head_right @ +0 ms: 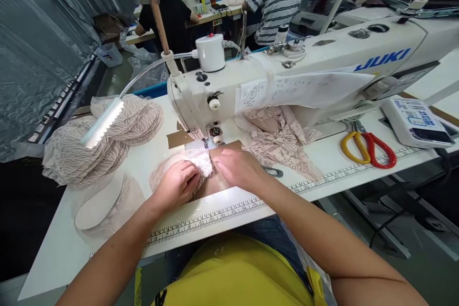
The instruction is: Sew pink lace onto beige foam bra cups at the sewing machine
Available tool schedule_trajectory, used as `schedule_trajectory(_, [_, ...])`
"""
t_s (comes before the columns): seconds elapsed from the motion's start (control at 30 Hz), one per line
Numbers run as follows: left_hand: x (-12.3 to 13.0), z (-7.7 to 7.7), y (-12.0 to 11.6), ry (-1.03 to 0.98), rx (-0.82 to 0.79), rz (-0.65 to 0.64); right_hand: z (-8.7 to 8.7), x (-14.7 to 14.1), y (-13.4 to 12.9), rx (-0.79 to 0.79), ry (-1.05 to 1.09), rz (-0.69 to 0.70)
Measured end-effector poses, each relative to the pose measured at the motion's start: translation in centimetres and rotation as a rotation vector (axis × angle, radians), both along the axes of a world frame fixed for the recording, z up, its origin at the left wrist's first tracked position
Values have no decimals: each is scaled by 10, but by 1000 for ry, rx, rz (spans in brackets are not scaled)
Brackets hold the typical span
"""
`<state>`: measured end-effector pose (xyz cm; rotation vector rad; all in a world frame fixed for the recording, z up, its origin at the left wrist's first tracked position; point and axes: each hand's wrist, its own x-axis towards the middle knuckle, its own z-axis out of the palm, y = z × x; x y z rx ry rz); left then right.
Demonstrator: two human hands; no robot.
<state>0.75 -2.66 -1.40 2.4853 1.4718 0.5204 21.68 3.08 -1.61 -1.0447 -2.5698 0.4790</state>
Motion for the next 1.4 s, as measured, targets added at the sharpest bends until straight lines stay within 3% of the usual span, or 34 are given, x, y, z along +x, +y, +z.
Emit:
schedule_trajectory(0.13, [-2, 3, 0, -60, -14, -22, 6, 7, -11, -25, 4, 17])
schedule_trajectory(0.27, [-4, 1, 1, -87, -22, -30, 2, 7, -21, -26, 38, 0])
schedule_trajectory(0.5, [-8, 2, -2, -148, -63, -8, -14, -1, -35, 170, -157, 98])
schedule_trajectory(0.63, [-9, -1, -3, -90, -20, -94, -17, 0, -40, 213, -166, 101])
schedule_trajectory(0.9, [-4, -8, -6, 96, 71, -149, -19, 1, -41, 204, -140, 97])
schedule_trajectory(1.2, [0, -7, -6, 105, 45, -117, -21, 4, -35, 175, 12, 43])
schedule_trajectory(1.4, [-2, -7, -3, 88, 102, -157, -21, -3, -30, 223, -179, 36])
